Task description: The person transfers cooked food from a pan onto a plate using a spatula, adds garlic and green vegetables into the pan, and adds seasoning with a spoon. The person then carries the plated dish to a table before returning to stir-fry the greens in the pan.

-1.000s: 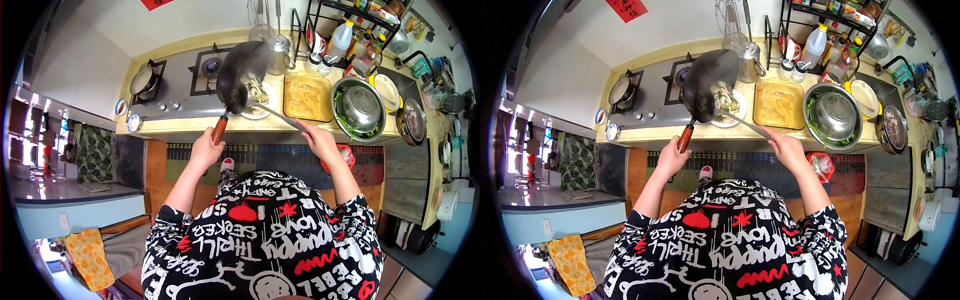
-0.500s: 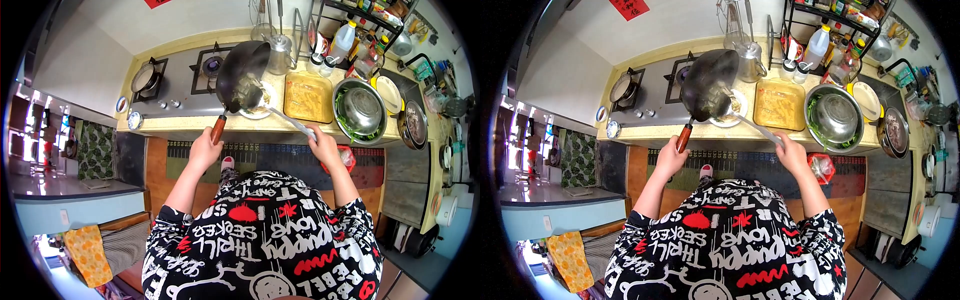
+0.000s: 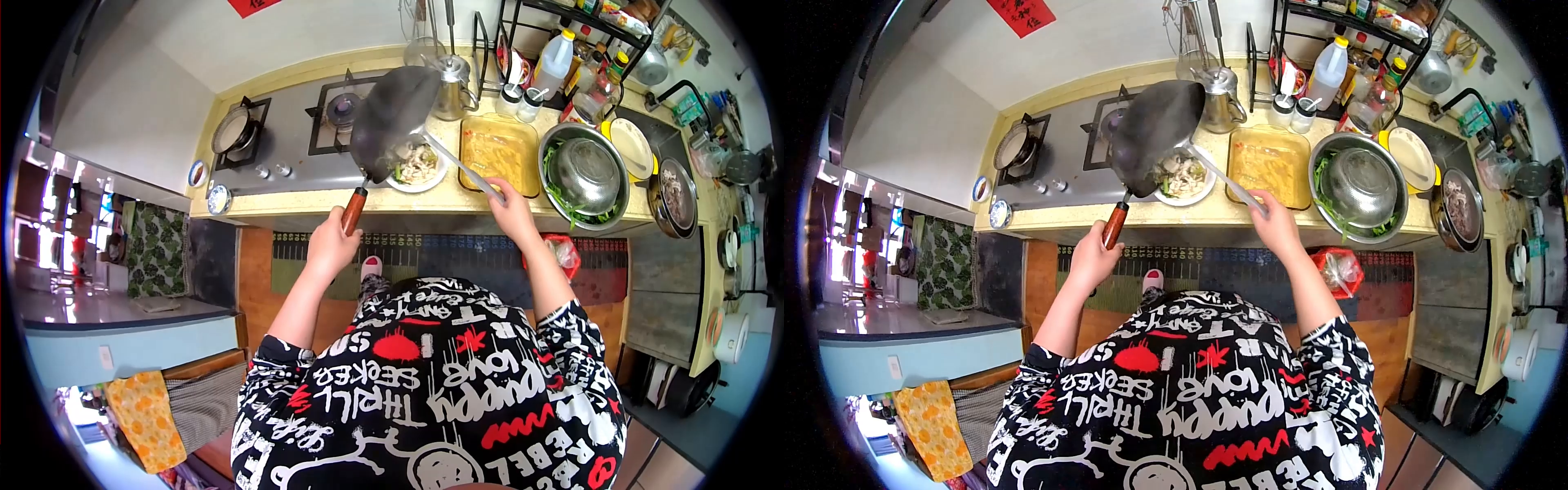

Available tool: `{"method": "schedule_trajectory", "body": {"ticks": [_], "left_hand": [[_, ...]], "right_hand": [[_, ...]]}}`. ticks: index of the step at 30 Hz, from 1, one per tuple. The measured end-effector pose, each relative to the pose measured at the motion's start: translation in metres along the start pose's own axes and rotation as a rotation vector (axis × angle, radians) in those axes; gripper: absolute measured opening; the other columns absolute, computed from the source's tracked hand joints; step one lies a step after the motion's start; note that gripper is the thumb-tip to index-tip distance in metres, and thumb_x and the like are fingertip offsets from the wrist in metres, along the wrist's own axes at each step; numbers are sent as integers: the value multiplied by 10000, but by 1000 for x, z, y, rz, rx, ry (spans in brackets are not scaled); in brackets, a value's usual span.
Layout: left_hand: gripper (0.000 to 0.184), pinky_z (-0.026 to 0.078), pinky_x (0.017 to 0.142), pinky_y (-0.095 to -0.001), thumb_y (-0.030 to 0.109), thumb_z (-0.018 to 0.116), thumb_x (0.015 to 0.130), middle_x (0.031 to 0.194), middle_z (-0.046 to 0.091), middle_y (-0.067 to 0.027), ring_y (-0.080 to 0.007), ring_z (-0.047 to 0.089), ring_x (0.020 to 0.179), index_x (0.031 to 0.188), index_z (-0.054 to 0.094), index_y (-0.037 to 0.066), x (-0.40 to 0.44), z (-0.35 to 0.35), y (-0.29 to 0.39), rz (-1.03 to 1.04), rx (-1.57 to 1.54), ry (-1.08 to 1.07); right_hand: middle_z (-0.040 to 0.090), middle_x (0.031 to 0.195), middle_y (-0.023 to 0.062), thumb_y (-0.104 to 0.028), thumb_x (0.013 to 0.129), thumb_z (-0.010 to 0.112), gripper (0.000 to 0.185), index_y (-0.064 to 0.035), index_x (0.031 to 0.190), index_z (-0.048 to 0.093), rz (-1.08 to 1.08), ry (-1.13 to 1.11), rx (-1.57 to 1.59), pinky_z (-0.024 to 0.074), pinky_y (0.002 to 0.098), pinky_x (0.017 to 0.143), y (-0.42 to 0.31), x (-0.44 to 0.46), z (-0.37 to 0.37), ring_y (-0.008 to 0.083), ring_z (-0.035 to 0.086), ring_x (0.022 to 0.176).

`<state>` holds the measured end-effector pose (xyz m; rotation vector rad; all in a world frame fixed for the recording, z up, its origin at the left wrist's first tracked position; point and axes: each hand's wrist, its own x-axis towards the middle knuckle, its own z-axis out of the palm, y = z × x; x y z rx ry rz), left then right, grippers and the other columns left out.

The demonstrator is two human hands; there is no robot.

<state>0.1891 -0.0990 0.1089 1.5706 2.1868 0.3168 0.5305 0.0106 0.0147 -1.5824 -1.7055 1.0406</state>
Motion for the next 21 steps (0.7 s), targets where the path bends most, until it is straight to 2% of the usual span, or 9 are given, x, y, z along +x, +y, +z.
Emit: {"method": "schedule_trajectory", "body": {"ticks": [2, 3, 6, 12, 15, 18, 21], "left_hand": [[350, 500, 774, -506, 216, 711, 832, 890, 676, -236, -438, 651, 893, 1066, 510, 49, -1, -1, 2, 9, 6, 5], [351, 500, 769, -511, 218, 710, 832, 884, 676, -237, -440, 651, 887, 1065, 507, 51, -2, -1, 2, 8, 17, 7], [351, 499, 754, -526, 223, 708, 834, 868, 676, -239, -449, 649, 868, 1062, 497, 58, -2, 2, 1, 4, 39, 7], [357, 495, 716, -531, 225, 712, 834, 837, 671, -236, -452, 649, 830, 1059, 487, 64, 2, 11, -5, 16, 59, 26], [367, 489, 694, -501, 223, 725, 833, 818, 664, -222, -437, 649, 818, 1065, 493, 58, 2, 11, -7, 23, 74, 59], [367, 490, 693, -498, 219, 724, 835, 812, 661, -219, -437, 648, 812, 1067, 489, 59, 3, 14, -12, 47, 60, 89], [363, 495, 701, -506, 215, 720, 835, 820, 664, -226, -443, 649, 816, 1068, 490, 58, 3, 16, -11, 48, 38, 97]], "right_hand": [[699, 868, 170, -225, 910, 630, 320, -146, 1220, 631, 38, -13, -7, 510, 362, 715, 0, 10, 12, 282, 670, 763], [681, 844, 173, -204, 919, 621, 314, -135, 1225, 626, -16, 3, 13, 500, 357, 696, 3, 11, 17, 269, 649, 732], [677, 852, 150, -180, 923, 627, 323, -100, 1235, 616, 8, -53, 83, 493, 349, 691, 17, 7, 24, 232, 629, 725], [647, 839, 50, -180, 950, 625, 315, -34, 1228, 604, 15, -100, 199, 476, 301, 698, 40, -8, 31, 133, 557, 719], [609, 802, 19, -185, 964, 615, 308, -34, 1233, 602, 41, -124, 246, 453, 270, 671, 40, -18, 27, 103, 521, 701], [578, 769, -9, -188, 967, 617, 302, -49, 1235, 603, 158, -184, 319, 421, 235, 629, 44, -23, 21, 77, 505, 682], [526, 728, -41, -201, 973, 609, 289, -76, 1234, 602, 239, -244, 430, 368, 214, 533, 42, -28, 12, 54, 466, 613]]}}
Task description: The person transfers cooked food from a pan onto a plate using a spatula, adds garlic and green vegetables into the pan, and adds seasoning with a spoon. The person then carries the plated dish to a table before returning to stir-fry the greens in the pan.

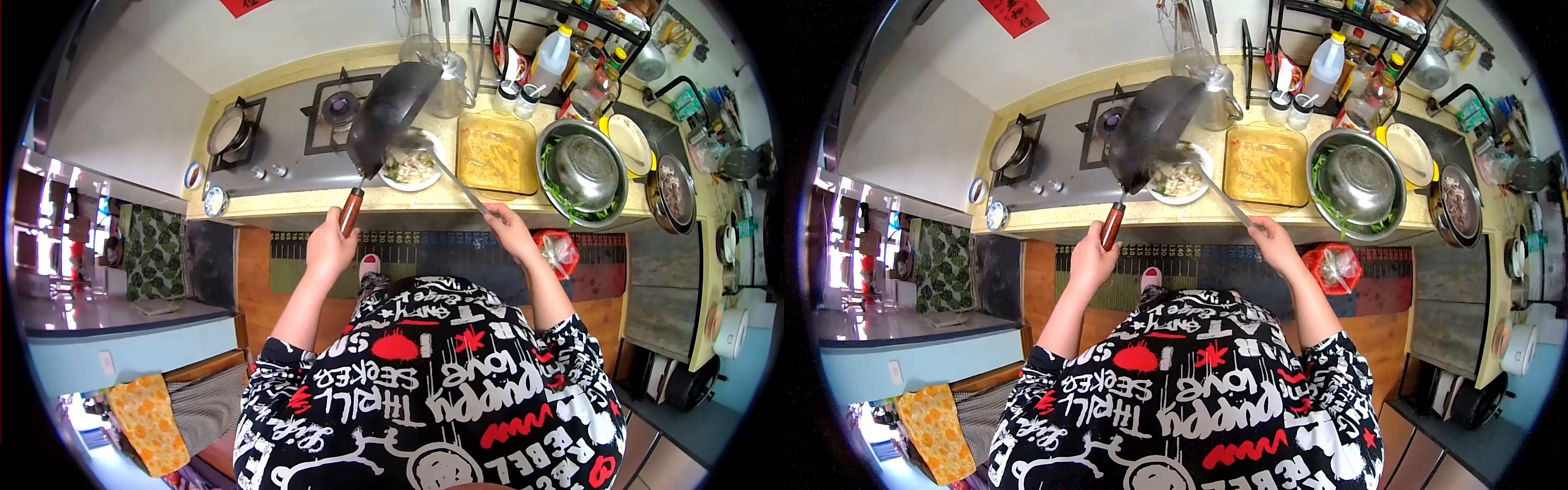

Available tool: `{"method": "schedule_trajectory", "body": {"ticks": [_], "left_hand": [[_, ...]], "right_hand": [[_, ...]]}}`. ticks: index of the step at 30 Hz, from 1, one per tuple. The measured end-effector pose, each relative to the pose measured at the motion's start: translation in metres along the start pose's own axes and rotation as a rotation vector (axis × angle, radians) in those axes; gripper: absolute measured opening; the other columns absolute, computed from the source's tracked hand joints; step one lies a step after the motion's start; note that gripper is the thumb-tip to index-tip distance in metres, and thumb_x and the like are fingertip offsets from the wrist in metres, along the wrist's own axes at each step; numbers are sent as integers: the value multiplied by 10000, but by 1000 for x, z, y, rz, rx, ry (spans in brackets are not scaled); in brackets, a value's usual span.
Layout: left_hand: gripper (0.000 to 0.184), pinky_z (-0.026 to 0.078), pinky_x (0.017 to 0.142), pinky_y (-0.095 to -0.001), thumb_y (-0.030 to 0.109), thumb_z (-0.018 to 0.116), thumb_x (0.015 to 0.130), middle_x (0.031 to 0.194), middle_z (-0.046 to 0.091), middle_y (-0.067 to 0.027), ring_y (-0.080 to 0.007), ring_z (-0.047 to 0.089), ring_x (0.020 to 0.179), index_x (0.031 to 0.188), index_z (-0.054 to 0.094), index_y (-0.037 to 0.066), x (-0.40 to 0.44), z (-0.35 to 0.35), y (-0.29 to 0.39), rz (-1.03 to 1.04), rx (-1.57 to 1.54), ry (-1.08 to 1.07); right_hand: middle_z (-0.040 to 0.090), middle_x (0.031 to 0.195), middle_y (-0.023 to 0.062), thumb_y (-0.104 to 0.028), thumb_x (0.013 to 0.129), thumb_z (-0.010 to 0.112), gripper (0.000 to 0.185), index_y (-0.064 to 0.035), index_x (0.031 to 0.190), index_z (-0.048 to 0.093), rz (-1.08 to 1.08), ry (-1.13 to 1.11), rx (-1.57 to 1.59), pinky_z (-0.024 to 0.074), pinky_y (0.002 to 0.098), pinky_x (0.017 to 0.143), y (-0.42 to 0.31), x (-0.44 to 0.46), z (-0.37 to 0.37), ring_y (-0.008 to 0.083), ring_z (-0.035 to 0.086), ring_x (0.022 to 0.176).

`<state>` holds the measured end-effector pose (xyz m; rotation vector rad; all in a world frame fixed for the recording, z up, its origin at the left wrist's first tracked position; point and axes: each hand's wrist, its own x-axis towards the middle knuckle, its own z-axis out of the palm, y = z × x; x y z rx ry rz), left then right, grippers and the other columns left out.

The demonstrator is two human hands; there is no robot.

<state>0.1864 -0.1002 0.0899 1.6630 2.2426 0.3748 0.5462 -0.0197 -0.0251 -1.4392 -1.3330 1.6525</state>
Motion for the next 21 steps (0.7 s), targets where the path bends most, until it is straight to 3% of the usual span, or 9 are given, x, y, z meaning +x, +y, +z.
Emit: {"method": "schedule_trajectory", "body": {"ticks": [3, 9, 16, 21], "left_hand": [[354, 500, 716, -528, 211, 712, 833, 840, 670, -243, -457, 649, 829, 1067, 496, 56, 1, 1, 1, -1, -20, -1], [354, 497, 724, -529, 221, 714, 835, 850, 670, -242, -457, 647, 841, 1064, 495, 63, 0, 5, -3, -28, -33, -7], [360, 495, 722, -525, 226, 718, 833, 844, 666, -241, -456, 647, 845, 1063, 493, 65, -1, -1, 0, -73, -64, -23], [363, 497, 716, -518, 227, 720, 832, 837, 665, -237, -455, 647, 843, 1065, 493, 65, -3, 0, -6, -73, -88, 5]], "right_hand": [[474, 694, -59, -219, 979, 593, 282, -105, 1237, 599, 219, -58, 113, 301, 214, 450, -33, -19, -2, 46, 404, 531], [443, 692, -59, -238, 982, 580, 292, -128, 1253, 595, 290, -34, 148, 252, 212, 416, -41, -26, -15, 51, 351, 480], [598, 833, -19, -184, 952, 636, 304, -48, 1223, 620, -18, 69, 79, 403, 216, 659, -9, 1, 2, 58, 490, 727], [589, 818, -19, -181, 957, 628, 314, -25, 1230, 613, -74, 106, 24, 419, 233, 668, 14, 19, 16, 73, 500, 730]]}}
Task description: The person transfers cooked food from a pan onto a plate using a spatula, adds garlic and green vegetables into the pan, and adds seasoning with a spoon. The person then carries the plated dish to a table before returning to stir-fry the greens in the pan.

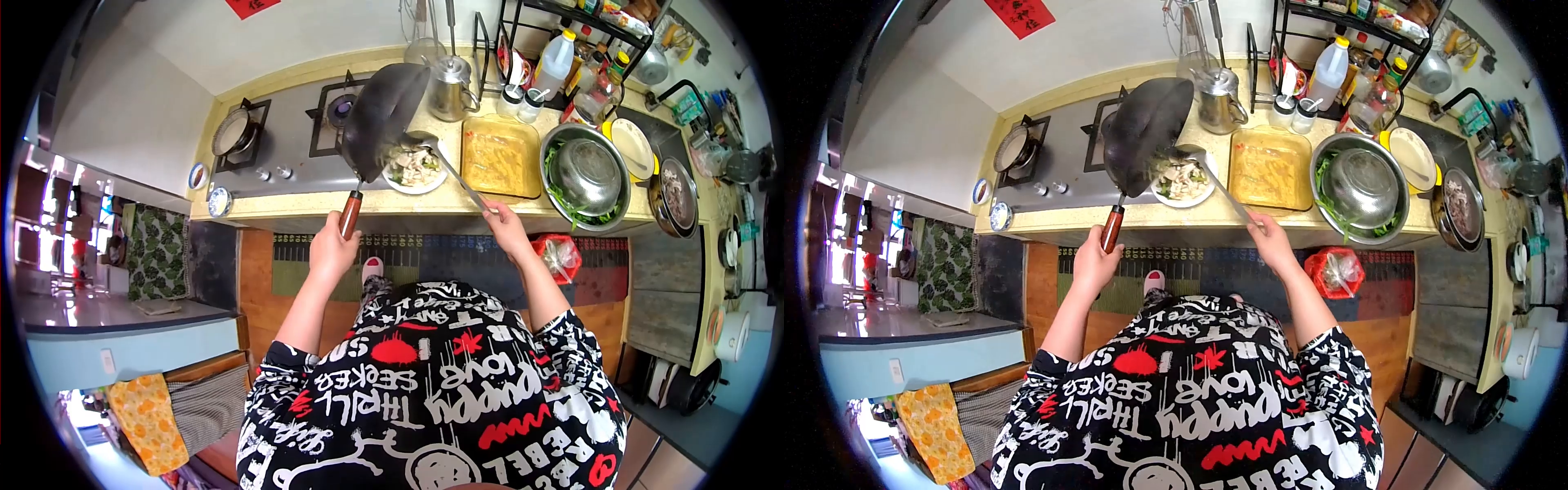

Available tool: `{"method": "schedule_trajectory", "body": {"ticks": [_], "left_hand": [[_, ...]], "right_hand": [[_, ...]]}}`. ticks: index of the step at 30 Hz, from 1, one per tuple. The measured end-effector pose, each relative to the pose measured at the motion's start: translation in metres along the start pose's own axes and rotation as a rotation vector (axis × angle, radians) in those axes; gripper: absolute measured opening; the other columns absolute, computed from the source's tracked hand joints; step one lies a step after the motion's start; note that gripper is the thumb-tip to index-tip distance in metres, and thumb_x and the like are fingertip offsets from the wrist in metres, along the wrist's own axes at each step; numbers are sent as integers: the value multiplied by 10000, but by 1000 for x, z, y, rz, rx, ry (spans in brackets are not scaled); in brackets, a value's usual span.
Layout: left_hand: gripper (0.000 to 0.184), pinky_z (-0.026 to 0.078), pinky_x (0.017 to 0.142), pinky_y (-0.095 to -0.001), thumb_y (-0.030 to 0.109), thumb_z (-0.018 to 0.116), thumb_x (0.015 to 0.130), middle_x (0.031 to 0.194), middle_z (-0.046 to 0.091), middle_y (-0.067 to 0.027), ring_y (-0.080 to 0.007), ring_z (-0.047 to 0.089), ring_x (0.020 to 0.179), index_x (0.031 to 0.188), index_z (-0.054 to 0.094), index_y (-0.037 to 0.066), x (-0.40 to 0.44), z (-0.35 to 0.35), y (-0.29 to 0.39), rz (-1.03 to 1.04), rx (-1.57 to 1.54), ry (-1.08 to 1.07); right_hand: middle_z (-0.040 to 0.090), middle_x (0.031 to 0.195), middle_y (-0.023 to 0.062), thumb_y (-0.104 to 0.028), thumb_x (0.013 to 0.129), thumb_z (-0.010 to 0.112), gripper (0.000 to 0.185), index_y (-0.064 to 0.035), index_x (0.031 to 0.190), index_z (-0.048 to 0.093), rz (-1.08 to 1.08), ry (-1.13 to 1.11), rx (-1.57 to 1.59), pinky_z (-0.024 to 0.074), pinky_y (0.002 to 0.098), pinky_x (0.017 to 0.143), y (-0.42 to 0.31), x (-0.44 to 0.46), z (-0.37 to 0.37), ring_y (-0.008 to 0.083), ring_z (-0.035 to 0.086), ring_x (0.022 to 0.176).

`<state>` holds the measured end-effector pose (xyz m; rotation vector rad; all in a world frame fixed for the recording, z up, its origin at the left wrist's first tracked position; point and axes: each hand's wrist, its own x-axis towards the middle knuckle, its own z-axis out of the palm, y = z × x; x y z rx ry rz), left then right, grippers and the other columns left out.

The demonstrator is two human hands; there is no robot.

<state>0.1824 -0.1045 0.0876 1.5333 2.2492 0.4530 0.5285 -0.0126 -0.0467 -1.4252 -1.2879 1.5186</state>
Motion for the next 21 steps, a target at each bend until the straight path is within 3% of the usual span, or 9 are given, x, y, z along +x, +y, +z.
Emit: {"method": "schedule_trajectory", "body": {"ticks": [5, 11, 17, 20, 21], "left_hand": [[363, 497, 715, -516, 224, 724, 830, 834, 664, -236, -452, 647, 839, 1061, 492, 68, -1, -1, 0, 1, -15, 12], [339, 492, 705, -505, 220, 724, 830, 808, 658, -220, -444, 645, 818, 1031, 497, 69, 3, -2, -3, 11, -34, 10], [334, 490, 697, -482, 228, 723, 831, 778, 652, -199, -430, 647, 796, 1024, 500, 71, 4, -3, -2, -1, -64, 6], [349, 484, 706, -418, 222, 736, 832, 781, 630, -160, -364, 641, 764, 1033, 502, 61, 5, -5, 0, -25, -51, 5], [342, 486, 705, -439, 224, 731, 833, 780, 638, -171, -384, 644, 776, 1030, 502, 64, 5, -5, -1, -15, -53, 10]], "right_hand": [[538, 764, -50, -156, 956, 619, 302, -36, 1233, 619, 149, -89, 62, 382, 212, 616, -33, -25, -18, 56, 461, 667], [544, 763, -50, -144, 957, 616, 291, -34, 1227, 625, 118, -98, -11, 384, 208, 620, -44, -32, -22, 49, 455, 671], [624, 824, 13, -147, 942, 639, 321, -24, 1238, 615, -107, 19, -117, 432, 218, 694, -19, -6, -2, 65, 524, 737], [591, 779, 9, -180, 954, 627, 313, -47, 1237, 611, -123, 8, -66, 417, 218, 595, 1, 1, 2, 65, 503, 652], [568, 761, -1, -193, 960, 618, 309, -56, 1236, 608, 15, -42, -16, 393, 221, 554, -9, -6, 0, 64, 479, 616]]}}
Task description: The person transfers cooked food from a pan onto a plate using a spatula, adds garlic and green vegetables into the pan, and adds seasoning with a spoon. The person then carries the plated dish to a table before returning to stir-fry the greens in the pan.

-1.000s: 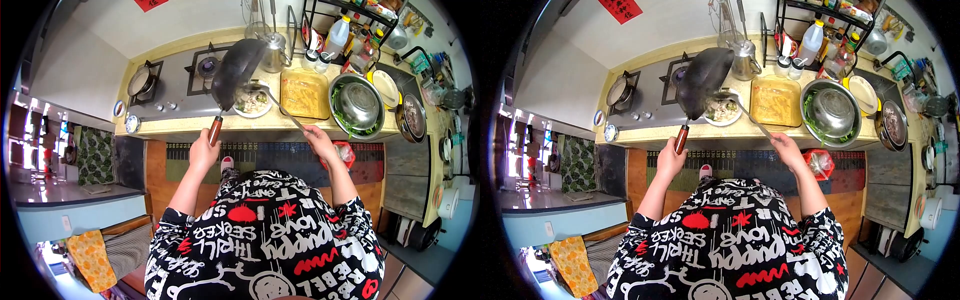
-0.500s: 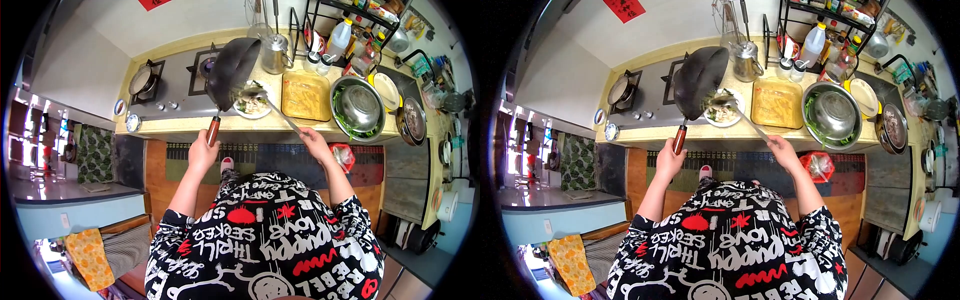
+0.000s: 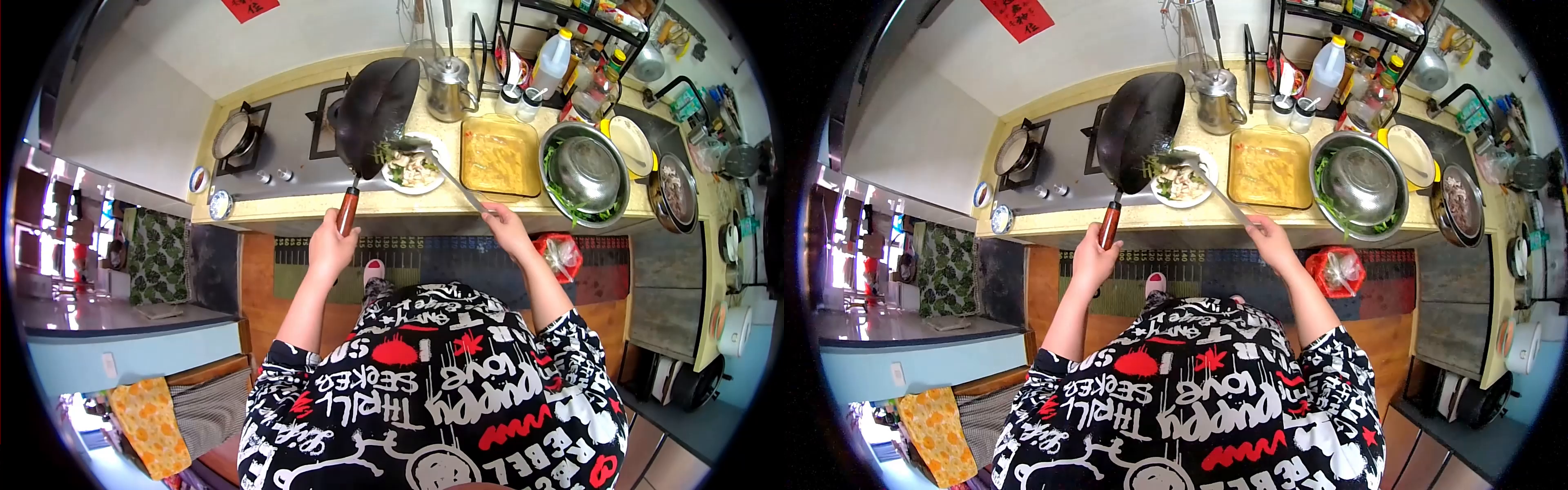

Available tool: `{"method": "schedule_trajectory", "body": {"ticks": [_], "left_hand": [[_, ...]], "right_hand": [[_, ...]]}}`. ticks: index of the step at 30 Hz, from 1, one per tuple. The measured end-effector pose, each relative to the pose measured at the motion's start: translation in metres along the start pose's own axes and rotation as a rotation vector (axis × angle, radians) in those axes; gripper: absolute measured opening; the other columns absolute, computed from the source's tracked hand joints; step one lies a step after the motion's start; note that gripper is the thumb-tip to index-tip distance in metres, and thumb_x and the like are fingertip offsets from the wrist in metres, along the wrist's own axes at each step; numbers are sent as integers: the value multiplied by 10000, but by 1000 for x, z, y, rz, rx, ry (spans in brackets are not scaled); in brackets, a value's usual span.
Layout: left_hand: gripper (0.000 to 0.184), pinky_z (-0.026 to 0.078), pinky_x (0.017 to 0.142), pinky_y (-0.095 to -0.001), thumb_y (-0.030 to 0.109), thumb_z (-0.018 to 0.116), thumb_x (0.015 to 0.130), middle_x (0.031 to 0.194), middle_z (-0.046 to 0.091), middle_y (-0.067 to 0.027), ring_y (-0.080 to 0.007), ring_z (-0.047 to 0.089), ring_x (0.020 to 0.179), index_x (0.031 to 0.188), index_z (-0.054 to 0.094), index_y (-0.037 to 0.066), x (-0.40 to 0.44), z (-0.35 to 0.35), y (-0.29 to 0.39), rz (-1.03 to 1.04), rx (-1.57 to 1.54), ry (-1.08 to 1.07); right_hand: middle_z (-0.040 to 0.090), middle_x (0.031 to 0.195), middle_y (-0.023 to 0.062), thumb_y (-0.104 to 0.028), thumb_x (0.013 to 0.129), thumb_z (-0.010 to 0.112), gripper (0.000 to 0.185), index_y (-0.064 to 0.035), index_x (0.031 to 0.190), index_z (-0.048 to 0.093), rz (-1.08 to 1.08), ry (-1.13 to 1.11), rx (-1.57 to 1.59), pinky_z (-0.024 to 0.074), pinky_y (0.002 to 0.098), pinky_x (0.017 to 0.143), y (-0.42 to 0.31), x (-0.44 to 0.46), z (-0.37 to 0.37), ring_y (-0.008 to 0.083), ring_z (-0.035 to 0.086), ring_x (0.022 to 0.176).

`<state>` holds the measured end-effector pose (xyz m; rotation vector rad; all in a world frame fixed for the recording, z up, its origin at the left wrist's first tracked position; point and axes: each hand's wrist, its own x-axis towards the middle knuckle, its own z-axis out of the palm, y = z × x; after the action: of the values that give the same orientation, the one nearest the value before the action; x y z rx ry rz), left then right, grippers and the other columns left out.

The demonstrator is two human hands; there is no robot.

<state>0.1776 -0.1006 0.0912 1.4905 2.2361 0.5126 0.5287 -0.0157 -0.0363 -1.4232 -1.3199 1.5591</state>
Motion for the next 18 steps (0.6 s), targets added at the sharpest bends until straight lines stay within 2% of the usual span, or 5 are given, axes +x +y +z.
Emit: {"method": "schedule_trajectory", "body": {"ticks": [2, 5, 12, 15, 18], "left_hand": [[328, 492, 705, -481, 228, 719, 834, 778, 655, -194, -425, 649, 799, 1025, 502, 72, -1, 2, -2, 19, -7, 5], [331, 493, 710, -483, 229, 722, 833, 786, 657, -195, -423, 651, 802, 1025, 503, 72, -1, 1, 1, -5, -21, -5], [340, 489, 693, -460, 228, 728, 828, 755, 635, -178, -410, 647, 773, 1026, 503, 68, -1, -3, 4, -2, -14, -22], [339, 487, 692, -452, 224, 729, 829, 760, 632, -173, -404, 646, 776, 1027, 503, 68, -3, -1, 2, 12, -30, -36], [341, 490, 703, -455, 220, 729, 829, 785, 643, -178, -405, 650, 797, 1038, 505, 69, -6, -5, 5, 20, -34, -51]], "right_hand": [[524, 725, -20, -220, 973, 599, 301, -73, 1235, 603, 277, -101, 102, 346, 226, 471, -35, -24, -9, 63, 431, 545], [456, 683, -52, -253, 987, 574, 295, -91, 1232, 595, 295, -78, 141, 254, 238, 396, -33, -32, -23, 64, 358, 473], [670, 969, 65, -186, 954, 637, 310, -61, 1237, 626, -43, -14, -5, 467, 244, 802, -28, -24, -11, 106, 600, 861], [687, 1081, 75, -205, 962, 630, 323, -51, 1246, 625, -263, -20, -152, 466, 285, 911, -23, -6, 2, 134, 612, 990], [690, 1103, 79, -204, 961, 630, 317, -45, 1236, 627, -176, -84, -175, 465, 288, 923, -24, 4, -3, 139, 611, 1026]]}}
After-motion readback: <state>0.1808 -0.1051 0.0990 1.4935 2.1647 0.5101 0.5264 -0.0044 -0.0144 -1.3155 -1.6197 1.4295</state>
